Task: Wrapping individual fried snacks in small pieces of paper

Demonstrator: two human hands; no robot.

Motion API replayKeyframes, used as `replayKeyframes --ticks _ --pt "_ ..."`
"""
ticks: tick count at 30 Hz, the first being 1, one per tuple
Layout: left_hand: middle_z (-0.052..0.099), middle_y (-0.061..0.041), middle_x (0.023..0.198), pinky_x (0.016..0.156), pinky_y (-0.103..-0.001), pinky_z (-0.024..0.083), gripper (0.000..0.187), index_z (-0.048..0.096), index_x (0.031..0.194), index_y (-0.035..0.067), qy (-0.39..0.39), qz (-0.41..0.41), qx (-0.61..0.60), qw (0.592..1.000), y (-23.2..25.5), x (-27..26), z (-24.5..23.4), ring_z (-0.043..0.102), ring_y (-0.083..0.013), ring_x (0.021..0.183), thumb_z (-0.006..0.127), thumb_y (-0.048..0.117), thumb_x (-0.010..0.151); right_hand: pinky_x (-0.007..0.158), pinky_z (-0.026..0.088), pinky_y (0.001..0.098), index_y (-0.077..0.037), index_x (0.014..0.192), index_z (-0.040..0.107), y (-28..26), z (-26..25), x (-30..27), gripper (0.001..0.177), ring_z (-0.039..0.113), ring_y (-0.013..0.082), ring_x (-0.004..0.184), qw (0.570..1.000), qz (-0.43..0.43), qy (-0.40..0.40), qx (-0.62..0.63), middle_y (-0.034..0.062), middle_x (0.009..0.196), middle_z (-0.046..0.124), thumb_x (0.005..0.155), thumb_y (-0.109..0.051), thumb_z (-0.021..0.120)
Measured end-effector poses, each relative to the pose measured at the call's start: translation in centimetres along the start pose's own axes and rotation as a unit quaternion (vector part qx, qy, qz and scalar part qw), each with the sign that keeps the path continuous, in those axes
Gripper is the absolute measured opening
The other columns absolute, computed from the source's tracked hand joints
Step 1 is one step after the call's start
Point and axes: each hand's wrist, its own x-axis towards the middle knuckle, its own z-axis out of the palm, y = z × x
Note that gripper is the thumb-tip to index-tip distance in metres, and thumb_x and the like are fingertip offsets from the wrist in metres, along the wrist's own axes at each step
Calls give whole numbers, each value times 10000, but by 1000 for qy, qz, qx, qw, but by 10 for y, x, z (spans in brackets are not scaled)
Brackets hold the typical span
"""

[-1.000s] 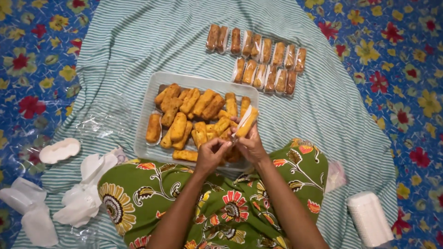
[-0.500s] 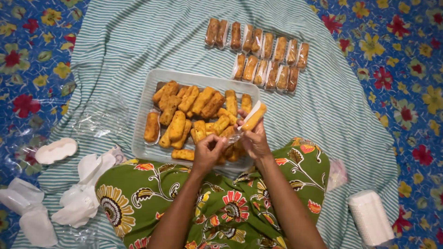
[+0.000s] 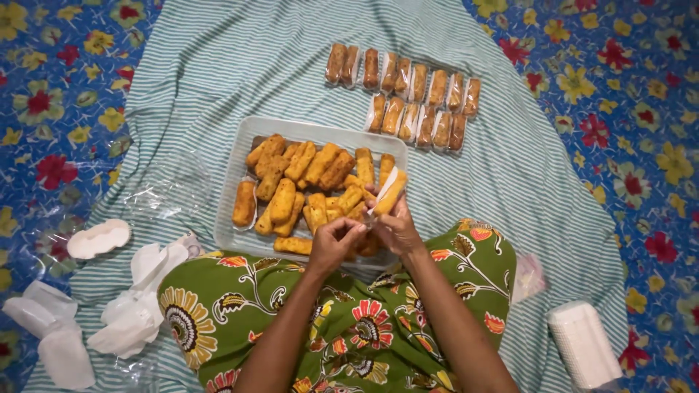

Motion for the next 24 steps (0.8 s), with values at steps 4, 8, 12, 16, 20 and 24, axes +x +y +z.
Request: replayKeyframes --ticks 4,8,12,16,20,24 --pt "696 -47 604 568 -232 535 73 775 877 44 -10 7 -5 1000 11 -8 1 596 -60 598 791 109 908 939 595 398 -189 1241 446 -2 3 -3 759 644 206 1008 1000 2 5 0 152 1366 572 636 249 582" --pt "682 -45 566 559 -222 528 76 773 861 47 -14 16 7 1000 16 -10 -3 587 -56 568 767 96 920 941 586 381 -181 1213 442 -3 3 -4 732 640 196 1012 1000 -7 7 -1 148 1355 575 639 252 575" --pt "725 -66 651 581 -233 541 60 781 921 59 -6 18 17 1000 -14 -5 -10 622 -64 617 772 119 917 948 584 374 -189 1206 442 -6 6 -8 728 637 193 1011 1000 -14 7 4 144 1352 579 640 246 582" --pt "726 -80 781 644 -275 572 120 756 1022 56 41 30 4 999 3 -9 -9 644 -113 691 751 134 931 943 595 387 -200 1240 439 -6 7 -12 744 669 189 1022 1000 2 -15 -13 148 1387 571 641 197 629" --pt "674 -75 1002 787 -291 575 175 745 1118 96 66 79 56 993 -4 -7 -17 656 -157 930 707 186 972 934 601 387 -206 1288 408 -8 15 -22 769 680 202 1020 997 41 -39 -54 154 1397 569 660 183 624" --pt "587 -82 1248 996 -366 497 249 765 1214 164 47 167 85 981 -6 -5 -19 587 -228 1189 634 171 1002 926 597 405 -222 1327 367 -7 27 -28 813 680 218 1027 994 68 -51 -69 148 1404 556 663 177 615"
